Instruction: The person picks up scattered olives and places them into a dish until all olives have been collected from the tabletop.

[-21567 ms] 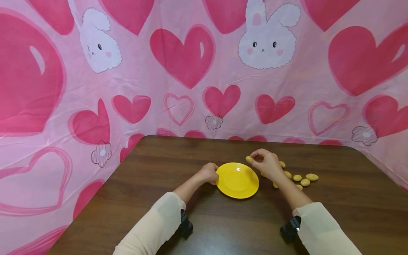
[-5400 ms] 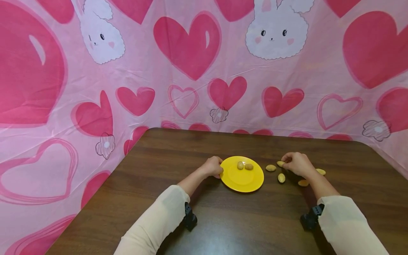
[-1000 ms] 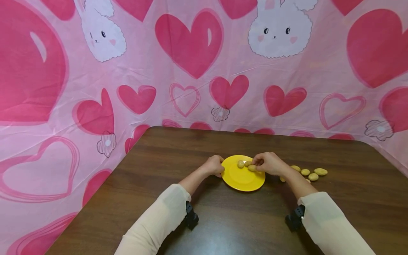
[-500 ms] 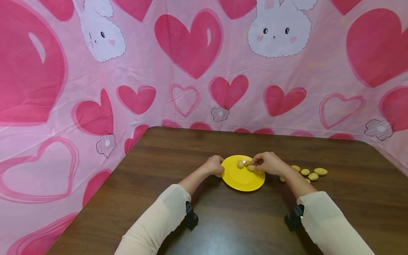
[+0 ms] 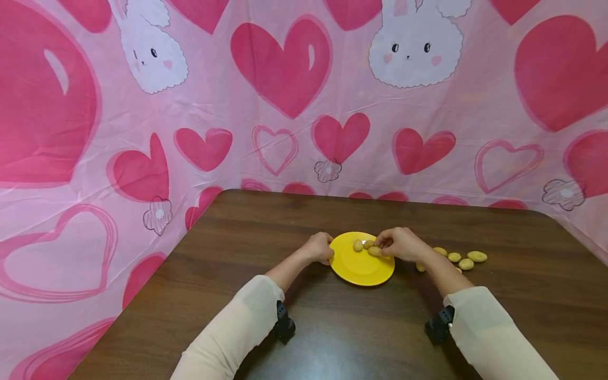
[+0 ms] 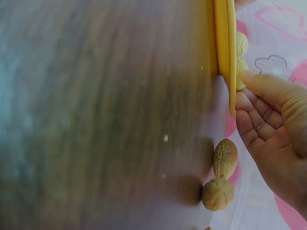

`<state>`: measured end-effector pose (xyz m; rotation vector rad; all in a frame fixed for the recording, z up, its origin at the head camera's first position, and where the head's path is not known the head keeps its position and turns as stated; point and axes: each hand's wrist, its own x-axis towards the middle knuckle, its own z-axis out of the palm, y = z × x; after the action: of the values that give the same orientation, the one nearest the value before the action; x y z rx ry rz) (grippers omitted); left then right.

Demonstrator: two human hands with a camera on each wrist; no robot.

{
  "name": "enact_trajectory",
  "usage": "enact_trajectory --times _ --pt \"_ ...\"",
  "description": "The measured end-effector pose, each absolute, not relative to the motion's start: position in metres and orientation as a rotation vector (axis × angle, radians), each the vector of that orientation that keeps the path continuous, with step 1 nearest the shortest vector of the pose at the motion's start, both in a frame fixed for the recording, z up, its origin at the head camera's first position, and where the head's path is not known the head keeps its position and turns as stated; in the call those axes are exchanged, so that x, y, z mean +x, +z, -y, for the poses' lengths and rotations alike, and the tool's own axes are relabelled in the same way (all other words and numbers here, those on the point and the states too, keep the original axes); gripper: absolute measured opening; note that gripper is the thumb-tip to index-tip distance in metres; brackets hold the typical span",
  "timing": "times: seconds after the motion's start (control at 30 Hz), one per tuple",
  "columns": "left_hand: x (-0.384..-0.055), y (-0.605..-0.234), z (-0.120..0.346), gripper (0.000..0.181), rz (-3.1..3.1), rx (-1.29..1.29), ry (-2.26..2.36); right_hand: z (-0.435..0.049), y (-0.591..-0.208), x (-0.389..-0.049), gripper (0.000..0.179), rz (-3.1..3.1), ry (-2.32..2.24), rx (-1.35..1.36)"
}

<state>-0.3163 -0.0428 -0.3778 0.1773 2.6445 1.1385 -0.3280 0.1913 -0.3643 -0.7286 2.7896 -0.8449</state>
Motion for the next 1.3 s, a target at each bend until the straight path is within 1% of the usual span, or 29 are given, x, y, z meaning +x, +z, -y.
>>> enact_trajectory --times 0.33,0.5,0.73,0.9,1.13,1.3 --pt "-0.318 -0.38 0.043 0.032 -2.656 0.186 1.127 -0.197 -0.361 -0.328 0.013 -2.82 -0.853 -0.735" --pt "-0.316 -0.379 0.043 0.033 -2.645 0.183 1.126 -0.2 -0.358 -0.325 0.015 -2.843 -0.91 -0.67" --pt "-0.316 -0.379 0.043 0.033 -2.65 0.184 1.126 -0.208 -0.354 -0.321 0.022 -2.831 -1.048 -0.557" --pt "-0.316 -0.379 0.044 0.033 -2.647 0.187 1.134 -0.219 -0.352 -0.317 0.025 -2.835 -1.048 -0.518" --pt "-0.316 -0.379 0.044 0.033 -2.652 0.193 1.141 -0.24 -0.35 -0.312 0.025 -2.891 -1.009 -0.574" --pt "-0.317 -0.379 0.044 0.034 -2.642 0.181 1.144 -0.253 -0.351 -0.307 0.027 -2.942 -0.972 -0.55"
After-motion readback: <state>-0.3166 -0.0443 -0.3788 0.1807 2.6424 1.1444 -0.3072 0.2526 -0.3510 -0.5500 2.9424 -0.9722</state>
